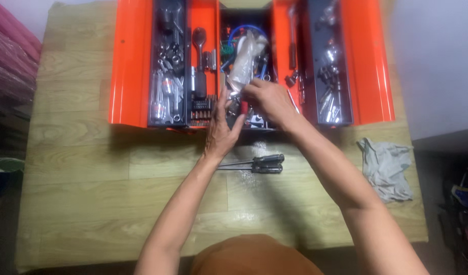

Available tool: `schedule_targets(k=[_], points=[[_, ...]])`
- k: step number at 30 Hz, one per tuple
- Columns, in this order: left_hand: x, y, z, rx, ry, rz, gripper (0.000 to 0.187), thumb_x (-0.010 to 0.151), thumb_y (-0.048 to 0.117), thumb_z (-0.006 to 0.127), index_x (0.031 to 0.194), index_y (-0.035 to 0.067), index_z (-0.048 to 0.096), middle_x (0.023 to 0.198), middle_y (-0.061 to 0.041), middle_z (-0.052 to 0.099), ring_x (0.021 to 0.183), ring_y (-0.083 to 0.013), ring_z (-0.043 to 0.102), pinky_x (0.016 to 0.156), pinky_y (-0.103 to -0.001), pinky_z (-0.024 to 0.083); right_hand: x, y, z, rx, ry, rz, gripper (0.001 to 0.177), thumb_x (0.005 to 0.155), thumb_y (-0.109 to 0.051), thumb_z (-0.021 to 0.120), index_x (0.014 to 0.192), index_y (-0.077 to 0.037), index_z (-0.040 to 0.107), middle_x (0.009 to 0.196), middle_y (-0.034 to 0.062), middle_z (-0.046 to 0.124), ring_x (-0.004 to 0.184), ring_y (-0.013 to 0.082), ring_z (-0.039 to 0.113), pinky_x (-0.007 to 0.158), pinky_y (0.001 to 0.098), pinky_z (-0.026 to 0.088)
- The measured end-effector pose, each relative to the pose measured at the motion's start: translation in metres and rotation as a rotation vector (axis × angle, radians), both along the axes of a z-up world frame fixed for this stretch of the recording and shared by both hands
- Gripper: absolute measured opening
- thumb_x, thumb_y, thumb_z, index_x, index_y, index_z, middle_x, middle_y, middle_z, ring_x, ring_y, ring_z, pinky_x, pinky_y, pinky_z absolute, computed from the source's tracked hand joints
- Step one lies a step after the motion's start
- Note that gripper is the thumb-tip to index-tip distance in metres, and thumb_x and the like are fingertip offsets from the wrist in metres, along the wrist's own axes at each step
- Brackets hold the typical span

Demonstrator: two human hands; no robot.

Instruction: The person removes various tools from an open orange toolbox and places them onto the wooden table. They handle wrenches, pliers, a pressure gauge, and other items one by one, creating a pile on the surface.

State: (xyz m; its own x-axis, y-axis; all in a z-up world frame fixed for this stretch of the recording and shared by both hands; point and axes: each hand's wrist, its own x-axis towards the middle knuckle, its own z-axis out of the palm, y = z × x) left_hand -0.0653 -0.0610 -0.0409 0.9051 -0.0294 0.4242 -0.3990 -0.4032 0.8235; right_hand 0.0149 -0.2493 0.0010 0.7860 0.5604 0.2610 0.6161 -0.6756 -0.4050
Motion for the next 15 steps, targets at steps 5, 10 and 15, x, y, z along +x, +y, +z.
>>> schedule_targets(k=[5,10,15], points=[[-0.029,-0.007,-0.005,-0.044,-0.027,-0.198,0.119,0.096,0.021,0.077,0.165,0.017,-0.02,0.147,-0.016,0.054,0.136,-0.0332,0.059,0.121,-0.053,0.037,-0.062,0.005,-0.026,0.397,0.15,-0.085,0.024,0.09,-0.016,0.078,0.112,-0.011,0.07,0.098,0.0071,0.072,0.091,0.0229,0.069,0.08,0.0394,0.056],[-0.066,-0.005,-0.044,0.299,0.604,-0.223,0.101,0.091,0.019,0.073,0.162,0.026,0.0,0.15,-0.006,0.053,0.126,-0.034,0.056,0.101,-0.053,0.046,-0.121,0.012,-0.105,0.861,0.842,-0.546,0.041,0.088,-0.01,0.077,0.117,-0.005,0.049,0.092,0.0116,0.068,0.071,0.0174,0.065,0.058,0.0356,0.052],[-0.091,0.006,-0.09,0.429,0.633,-0.208,0.032,0.091,0.018,0.072,0.122,0.014,0.066,0.121,-0.01,0.068,0.114,-0.0288,0.065,0.098,-0.042,0.05,-0.151,0.002,-0.182,1.04,1.043,-0.615,0.042,0.084,-0.001,0.07,0.118,-0.008,0.046,0.091,0.0112,0.067,0.069,0.0177,0.07,0.059,0.0325,0.056]])
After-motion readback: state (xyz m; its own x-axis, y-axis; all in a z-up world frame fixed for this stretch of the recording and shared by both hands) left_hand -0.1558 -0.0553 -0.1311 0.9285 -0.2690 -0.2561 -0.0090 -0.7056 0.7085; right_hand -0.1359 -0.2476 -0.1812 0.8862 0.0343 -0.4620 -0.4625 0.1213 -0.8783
